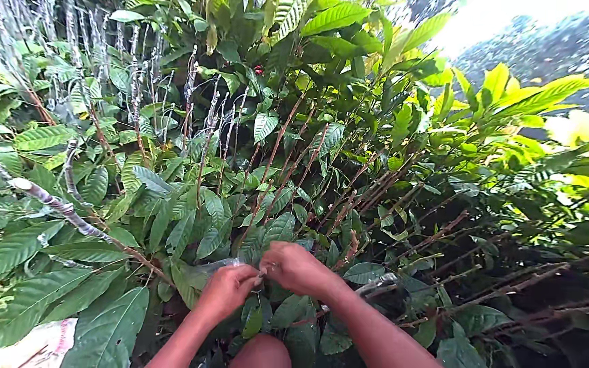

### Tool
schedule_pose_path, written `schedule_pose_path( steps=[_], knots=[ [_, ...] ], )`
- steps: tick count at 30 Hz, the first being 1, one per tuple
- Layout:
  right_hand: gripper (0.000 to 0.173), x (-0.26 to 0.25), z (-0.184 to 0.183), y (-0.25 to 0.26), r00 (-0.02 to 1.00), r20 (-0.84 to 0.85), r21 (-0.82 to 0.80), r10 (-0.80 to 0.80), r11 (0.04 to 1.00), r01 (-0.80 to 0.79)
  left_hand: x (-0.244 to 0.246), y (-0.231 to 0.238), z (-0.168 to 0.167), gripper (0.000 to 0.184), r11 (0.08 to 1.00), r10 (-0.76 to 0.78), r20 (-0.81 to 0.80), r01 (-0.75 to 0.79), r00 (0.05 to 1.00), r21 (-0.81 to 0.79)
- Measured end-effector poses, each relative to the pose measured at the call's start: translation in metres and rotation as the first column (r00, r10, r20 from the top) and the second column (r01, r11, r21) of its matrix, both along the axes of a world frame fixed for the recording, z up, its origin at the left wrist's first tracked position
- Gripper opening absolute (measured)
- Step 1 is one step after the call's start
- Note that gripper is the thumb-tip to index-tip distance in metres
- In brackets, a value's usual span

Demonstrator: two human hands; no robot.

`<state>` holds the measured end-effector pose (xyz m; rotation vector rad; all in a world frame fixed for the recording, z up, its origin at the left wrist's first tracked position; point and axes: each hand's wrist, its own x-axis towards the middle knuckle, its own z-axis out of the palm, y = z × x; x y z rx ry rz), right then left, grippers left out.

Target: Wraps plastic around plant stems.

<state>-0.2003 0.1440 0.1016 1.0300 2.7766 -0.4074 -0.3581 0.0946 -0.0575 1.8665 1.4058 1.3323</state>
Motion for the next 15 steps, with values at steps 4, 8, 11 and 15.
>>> schedule_pose_path(
  steps=[4, 8, 11, 15],
  knots=[
    [0.030, -0.012, -0.033, -0.001, 0.989, 0.131, 0.111, -0.073, 0.992, 0.059, -0.014, -0.007, 0.002, 0.020, 0.999, 0.021, 0.099, -0.016, 0.995, -0.050],
    [0.026, -0.038, -0.022, -0.029, 0.989, 0.138, 0.279, 0.062, 0.955, -0.099, -0.017, -0.008, 0.002, 0.012, 0.997, 0.047, 0.263, -0.028, 0.964, -0.078],
    [0.030, -0.029, -0.033, 0.012, 0.993, 0.118, 0.198, 0.025, 0.979, -0.048, -0.016, -0.008, -0.003, 0.014, 0.994, 0.040, 0.420, 0.008, 0.907, -0.112],
    [0.020, -0.037, -0.061, -0.065, 0.924, 0.170, 0.076, 0.342, 0.931, -0.358, -0.025, -0.002, -0.001, 0.009, 0.982, 0.187, 0.587, -0.147, 0.788, -0.116]
  ],
)
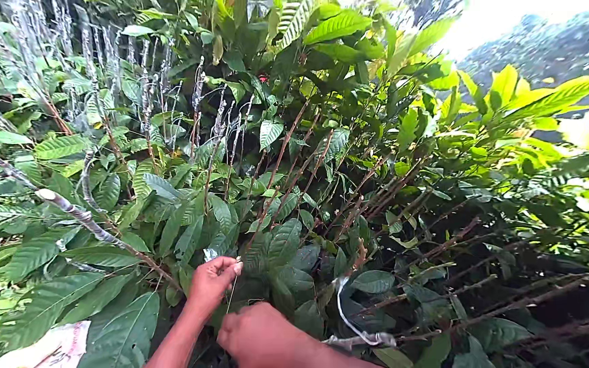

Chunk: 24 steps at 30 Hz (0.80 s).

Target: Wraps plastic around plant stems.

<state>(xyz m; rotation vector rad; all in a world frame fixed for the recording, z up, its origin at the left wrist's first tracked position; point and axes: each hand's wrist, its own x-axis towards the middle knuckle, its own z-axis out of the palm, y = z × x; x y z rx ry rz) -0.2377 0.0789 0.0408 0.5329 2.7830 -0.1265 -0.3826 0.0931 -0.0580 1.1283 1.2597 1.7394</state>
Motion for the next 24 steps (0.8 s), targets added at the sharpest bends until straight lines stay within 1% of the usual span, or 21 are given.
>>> schedule_pose_path(
  steps=[1, 2, 3, 4, 5, 6, 7, 8, 9, 10, 11, 13, 15, 16, 17, 18, 19, 20, 21, 22, 24],
  knots=[
    [0.019, -0.005, 0.005, -0.008, 1.000, -0.005, 0.001, 0.027, 1.000, -0.027, 0.004, -0.001, -0.002, 0.010, 1.000, -0.001, -0.031, 0.001, 1.000, 0.023],
    [0.019, -0.009, 0.015, -0.003, 0.997, -0.076, 0.026, -0.024, 0.999, 0.026, 0.007, -0.002, -0.006, 0.013, 0.998, -0.011, -0.109, 0.018, 0.994, 0.060],
    [0.022, -0.011, 0.025, 0.014, 0.976, -0.189, 0.055, -0.112, 0.991, 0.125, 0.011, -0.003, -0.011, 0.017, 0.994, -0.018, -0.179, 0.037, 0.984, 0.100],
    [0.024, -0.010, 0.032, 0.038, 0.925, -0.320, 0.059, -0.205, 0.970, 0.235, 0.014, -0.001, -0.017, 0.017, 0.989, -0.032, -0.196, 0.060, 0.980, 0.137],
    [0.025, -0.007, 0.030, 0.062, 0.854, -0.419, -0.016, -0.310, 0.942, 0.334, 0.014, -0.002, -0.019, 0.025, 0.983, -0.064, -0.180, 0.093, 0.982, 0.160],
    [0.024, -0.001, 0.026, 0.078, 0.789, -0.415, -0.190, -0.452, 0.892, 0.411, 0.011, -0.004, -0.019, 0.038, 0.978, -0.095, -0.149, 0.120, 0.984, 0.171],
    [0.022, 0.005, 0.018, 0.086, 0.734, -0.359, -0.406, -0.577, 0.805, 0.433, 0.007, -0.005, -0.018, 0.044, 0.976, -0.106, -0.114, 0.126, 0.988, 0.178],
    [0.020, 0.011, 0.008, 0.086, 0.699, -0.279, -0.611, -0.658, 0.683, 0.400, 0.005, -0.006, -0.019, 0.036, 0.975, -0.097, -0.082, 0.111, 0.992, 0.194],
    [0.019, 0.016, 0.001, 0.083, 0.683, -0.199, -0.746, -0.702, 0.561, 0.359, 0.004, -0.007, -0.020, 0.025, 0.973, -0.085, -0.051, 0.094, 0.995, 0.210],
    [0.018, 0.019, -0.004, 0.079, 0.681, -0.171, -0.806, -0.712, 0.499, 0.319, 0.006, -0.008, -0.021, 0.018, 0.973, -0.071, -0.034, 0.077, 0.997, 0.220],
    [0.017, 0.021, -0.008, 0.075, 0.686, -0.198, -0.809, -0.701, 0.511, 0.289, 0.008, -0.008, -0.021, 0.014, 0.973, -0.049, -0.017, 0.051, 0.999, 0.225],
    [0.022, 0.017, -0.011, 0.067, 0.658, -0.304, -0.696, -0.689, 0.632, 0.340, 0.013, -0.006, -0.018, 0.011, 0.978, -0.005, -0.002, 0.005, 1.000, 0.210],
    [0.021, 0.012, -0.016, 0.065, 0.521, -0.438, -0.571, -0.733, 0.674, 0.468, 0.017, -0.005, -0.012, 0.010, 0.987, -0.081, 0.062, 0.071, 0.995, 0.143],
    [0.020, 0.012, -0.020, 0.065, 0.509, -0.506, -0.476, -0.697, 0.717, 0.510, 0.018, -0.005, -0.010, 0.009, 0.985, -0.143, 0.119, 0.130, 0.983, 0.111],
    [0.020, 0.014, -0.024, 0.063, 0.577, -0.576, -0.306, -0.580, 0.807, 0.506, 0.016, -0.004, -0.009, 0.007, 0.984, -0.168, 0.177, 0.154, 0.970, 0.092],
    [0.020, 0.017, -0.031, 0.060, 0.661, -0.649, -0.090, -0.377, 0.900, 0.426, 0.014, -0.004, -0.008, 0.005, 0.985, -0.168, 0.206, 0.154, 0.964, 0.079],
    [0.016, 0.019, -0.038, 0.062, 0.705, -0.693, 0.123, -0.150, 0.939, 0.320, 0.011, -0.004, -0.007, 0.004, 0.986, -0.161, 0.213, 0.149, 0.964, 0.072],
    [0.013, 0.021, -0.041, 0.064, 0.710, -0.704, 0.244, -0.005, 0.937, 0.249, 0.009, -0.003, -0.007, 0.004, 0.986, -0.163, 0.209, 0.150, 0.964, 0.076],
    [0.014, 0.025, -0.040, 0.067, 0.704, -0.709, 0.274, 0.039, 0.935, 0.224, 0.008, -0.004, -0.008, 0.005, 0.983, -0.176, 0.199, 0.161, 0.964, 0.090],
    [0.017, 0.031, -0.038, 0.070, 0.700, -0.715, 0.234, -0.005, 0.941, 0.246, 0.007, -0.004, -0.008, 0.007, 0.981, -0.182, 0.181, 0.164, 0.967, 0.107],
    [0.021, 0.043, -0.032, 0.072, 0.688, -0.688, 0.066, -0.230, 0.925, 0.375, 0.002, -0.004, -0.007, 0.015, 0.988, -0.115, 0.128, 0.099, 0.985, 0.122]
  ],
)
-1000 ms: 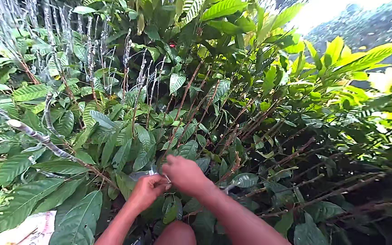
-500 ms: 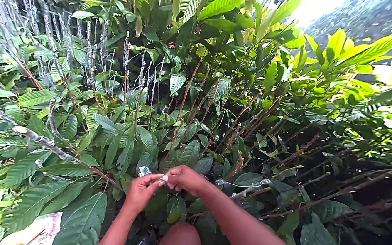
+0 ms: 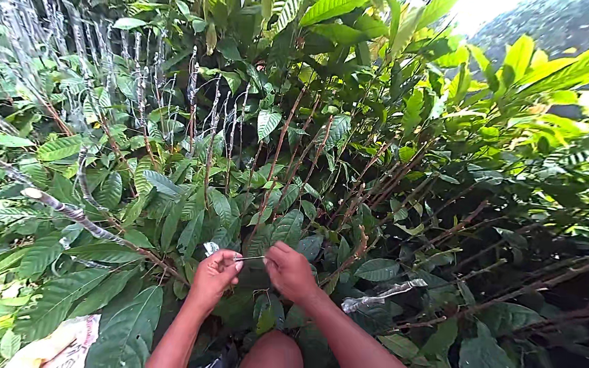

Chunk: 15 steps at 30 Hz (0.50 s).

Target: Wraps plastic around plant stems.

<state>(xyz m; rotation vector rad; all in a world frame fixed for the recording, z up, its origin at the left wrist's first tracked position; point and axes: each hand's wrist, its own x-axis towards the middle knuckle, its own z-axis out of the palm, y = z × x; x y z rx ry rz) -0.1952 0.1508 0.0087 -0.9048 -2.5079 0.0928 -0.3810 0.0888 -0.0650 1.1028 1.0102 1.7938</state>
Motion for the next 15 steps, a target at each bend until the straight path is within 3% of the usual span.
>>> schedule_pose_path(
  steps=[2, 5, 6, 7, 9, 11, 13, 15],
  knots=[
    [0.019, 0.004, 0.001, -0.019, 0.997, 0.074, -0.086, 0.025, 0.996, -0.019, -0.005, 0.002, 0.000, 0.018, 0.996, 0.091, -0.044, -0.091, 0.995, 0.004],
    [0.010, -0.013, -0.008, -0.074, 0.878, 0.065, -0.141, 0.474, 0.876, -0.462, 0.001, 0.005, -0.001, 0.014, 0.990, 0.141, -0.136, -0.142, 0.981, 0.004],
    [0.011, -0.018, -0.004, -0.080, 0.839, 0.095, -0.205, 0.535, 0.836, -0.510, 0.005, 0.002, -0.001, 0.013, 0.985, 0.165, -0.216, -0.171, 0.962, -0.008],
    [0.016, -0.018, 0.006, -0.080, 0.842, 0.133, -0.293, 0.523, 0.832, -0.470, 0.005, -0.004, 0.001, 0.016, 0.974, 0.203, -0.350, -0.226, 0.914, -0.026],
    [0.024, -0.006, 0.023, -0.068, 0.917, 0.140, -0.412, 0.373, 0.864, -0.288, -0.003, -0.028, 0.013, 0.038, 0.929, 0.243, -0.673, -0.367, 0.699, -0.047],
    [0.027, 0.012, 0.029, -0.058, 0.993, -0.027, -0.453, 0.118, 0.884, -0.118, -0.009, -0.055, 0.028, 0.049, 0.926, 0.253, -0.775, -0.378, 0.579, 0.020],
    [0.026, 0.019, 0.026, -0.062, 0.946, -0.308, -0.568, -0.103, 0.818, -0.096, -0.008, -0.081, 0.032, 0.036, 0.967, 0.254, -0.704, -0.184, 0.663, 0.176],
    [0.024, 0.020, 0.021, -0.070, 0.853, -0.501, -0.667, -0.144, 0.693, -0.275, -0.002, -0.092, 0.035, 0.025, 0.940, 0.048, -0.594, 0.164, 0.803, 0.298]
  ],
)
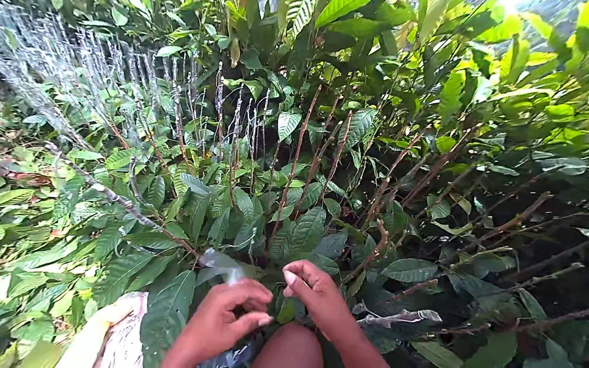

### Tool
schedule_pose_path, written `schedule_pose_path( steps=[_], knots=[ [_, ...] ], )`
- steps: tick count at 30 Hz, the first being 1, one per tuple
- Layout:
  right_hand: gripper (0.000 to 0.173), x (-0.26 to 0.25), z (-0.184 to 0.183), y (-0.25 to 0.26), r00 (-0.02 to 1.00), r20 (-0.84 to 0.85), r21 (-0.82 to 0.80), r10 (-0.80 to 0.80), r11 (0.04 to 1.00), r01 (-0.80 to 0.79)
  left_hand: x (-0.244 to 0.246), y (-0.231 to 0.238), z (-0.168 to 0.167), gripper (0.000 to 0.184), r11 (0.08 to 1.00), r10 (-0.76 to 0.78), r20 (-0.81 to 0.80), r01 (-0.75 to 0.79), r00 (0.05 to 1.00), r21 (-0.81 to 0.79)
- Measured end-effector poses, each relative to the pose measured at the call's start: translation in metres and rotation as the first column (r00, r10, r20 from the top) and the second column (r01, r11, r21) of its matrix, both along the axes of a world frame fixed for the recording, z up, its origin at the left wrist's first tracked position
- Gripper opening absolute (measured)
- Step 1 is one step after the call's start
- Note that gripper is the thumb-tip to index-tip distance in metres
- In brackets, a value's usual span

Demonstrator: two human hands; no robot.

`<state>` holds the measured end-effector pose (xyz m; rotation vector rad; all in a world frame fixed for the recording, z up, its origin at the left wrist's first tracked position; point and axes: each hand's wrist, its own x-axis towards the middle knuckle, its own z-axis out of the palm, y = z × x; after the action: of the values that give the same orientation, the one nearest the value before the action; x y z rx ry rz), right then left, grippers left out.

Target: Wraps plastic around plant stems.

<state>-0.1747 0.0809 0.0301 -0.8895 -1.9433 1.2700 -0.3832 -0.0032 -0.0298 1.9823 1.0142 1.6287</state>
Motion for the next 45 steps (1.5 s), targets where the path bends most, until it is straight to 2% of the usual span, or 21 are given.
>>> schedule_pose_path(
  steps=[2, 5, 7, 9, 11, 13, 15, 16, 18, 19, 22, 24, 26, 28, 30, 32, 35, 38, 40, 43, 45],
  knots=[
    [0.025, -0.001, -0.007, -0.009, 0.980, -0.160, -0.082, 0.121, 0.987, -0.135, 0.009, -0.001, 0.004, 0.020, 0.970, -0.237, 0.010, 0.236, 0.972, 0.053],
    [0.030, -0.007, -0.011, -0.028, 0.965, -0.197, -0.064, 0.173, 0.980, -0.188, 0.018, -0.002, 0.002, 0.021, 0.978, -0.202, -0.100, 0.206, 0.974, 0.035],
    [0.020, -0.012, -0.013, -0.036, 0.980, -0.192, -0.015, 0.050, 0.998, -0.054, 0.022, -0.001, -0.002, 0.024, 0.996, -0.082, -0.230, 0.087, 0.970, 0.012],
    [0.015, -0.011, -0.020, -0.037, 0.964, -0.261, 0.033, -0.054, 0.997, 0.065, 0.024, 0.002, -0.007, 0.023, 0.998, -0.069, -0.273, 0.068, 0.960, -0.014],
    [0.016, -0.007, -0.022, -0.033, 0.906, -0.399, -0.040, -0.139, 0.990, 0.134, 0.024, 0.008, -0.018, 0.022, 0.985, -0.167, -0.139, 0.161, 0.976, -0.053],
    [0.017, 0.001, -0.015, -0.028, 0.813, -0.512, -0.245, -0.276, 0.955, 0.170, 0.016, 0.007, -0.041, 0.023, 0.957, -0.207, -0.007, 0.201, 0.978, -0.209],
    [0.018, 0.012, 0.000, -0.019, 0.727, -0.525, -0.465, -0.442, 0.865, 0.190, 0.001, 0.000, -0.072, 0.022, 0.845, -0.107, -0.113, 0.030, 0.988, -0.534],
    [0.018, 0.018, 0.007, -0.014, 0.689, -0.516, -0.552, -0.508, 0.813, 0.186, -0.008, -0.001, -0.086, 0.024, 0.721, -0.071, -0.235, -0.113, 0.969, -0.684],
    [0.018, 0.027, 0.015, -0.004, 0.623, -0.526, -0.643, -0.579, 0.750, 0.154, -0.022, 0.002, -0.113, 0.026, 0.519, 0.023, -0.361, -0.320, 0.932, -0.792],
    [0.019, 0.029, 0.016, 0.001, 0.591, -0.542, -0.661, -0.597, 0.737, 0.138, -0.024, 0.003, -0.117, 0.026, 0.491, 0.127, -0.353, -0.368, 0.927, -0.790],
    [0.021, 0.025, 0.018, 0.016, 0.528, -0.565, -0.683, -0.634, 0.718, 0.132, -0.012, 0.014, -0.087, 0.023, 0.645, 0.409, -0.183, -0.425, 0.894, -0.635],
    [0.016, 0.018, 0.017, 0.024, 0.526, -0.587, -0.648, -0.616, 0.746, 0.152, 0.007, 0.032, -0.045, 0.031, 0.795, 0.391, -0.030, -0.354, 0.920, -0.493],
    [0.012, 0.010, 0.020, 0.031, 0.541, -0.591, -0.596, -0.599, 0.776, 0.208, 0.029, 0.059, -0.001, 0.049, 0.898, 0.243, 0.128, -0.173, 0.962, -0.405],
    [0.010, -0.001, 0.029, 0.039, 0.525, -0.577, -0.597, -0.625, 0.762, 0.251, 0.046, 0.095, 0.034, 0.066, 0.897, 0.190, 0.204, -0.086, 0.960, -0.433],
    [0.012, -0.012, 0.040, 0.049, 0.513, -0.567, -0.619, -0.645, 0.744, 0.252, 0.054, 0.141, 0.051, 0.072, 0.837, 0.330, 0.159, -0.211, 0.930, -0.504],
    [0.018, -0.022, 0.046, 0.062, 0.504, -0.570, -0.621, -0.649, 0.742, 0.252, 0.051, 0.183, 0.047, 0.068, 0.775, 0.444, 0.095, -0.329, 0.891, -0.540],
    [0.020, -0.035, 0.051, 0.086, 0.534, -0.570, -0.566, -0.625, 0.769, 0.297, 0.045, 0.205, 0.027, 0.037, 0.756, 0.509, 0.082, -0.400, 0.857, -0.518],
    [0.019, -0.046, 0.053, 0.110, 0.601, -0.524, -0.510, -0.603, 0.787, 0.346, 0.033, 0.196, 0.002, 0.028, 0.848, 0.447, 0.212, -0.336, 0.869, -0.410],
    [0.020, -0.054, 0.054, 0.122, 0.696, -0.440, -0.462, -0.567, 0.808, 0.366, 0.024, 0.191, -0.013, 0.022, 0.919, 0.326, 0.352, -0.206, 0.877, -0.336],
    [0.026, -0.060, 0.047, 0.133, 0.915, -0.146, -0.196, -0.376, 0.918, 0.346, 0.014, 0.186, -0.023, 0.027, 0.949, 0.087, 0.504, 0.082, 0.859, -0.304],
    [0.029, -0.059, 0.045, 0.139, 0.945, 0.250, 0.086, -0.211, 0.977, 0.195, 0.009, 0.187, -0.025, 0.032, 0.926, -0.004, 0.582, 0.223, 0.813, -0.305]
  ],
)
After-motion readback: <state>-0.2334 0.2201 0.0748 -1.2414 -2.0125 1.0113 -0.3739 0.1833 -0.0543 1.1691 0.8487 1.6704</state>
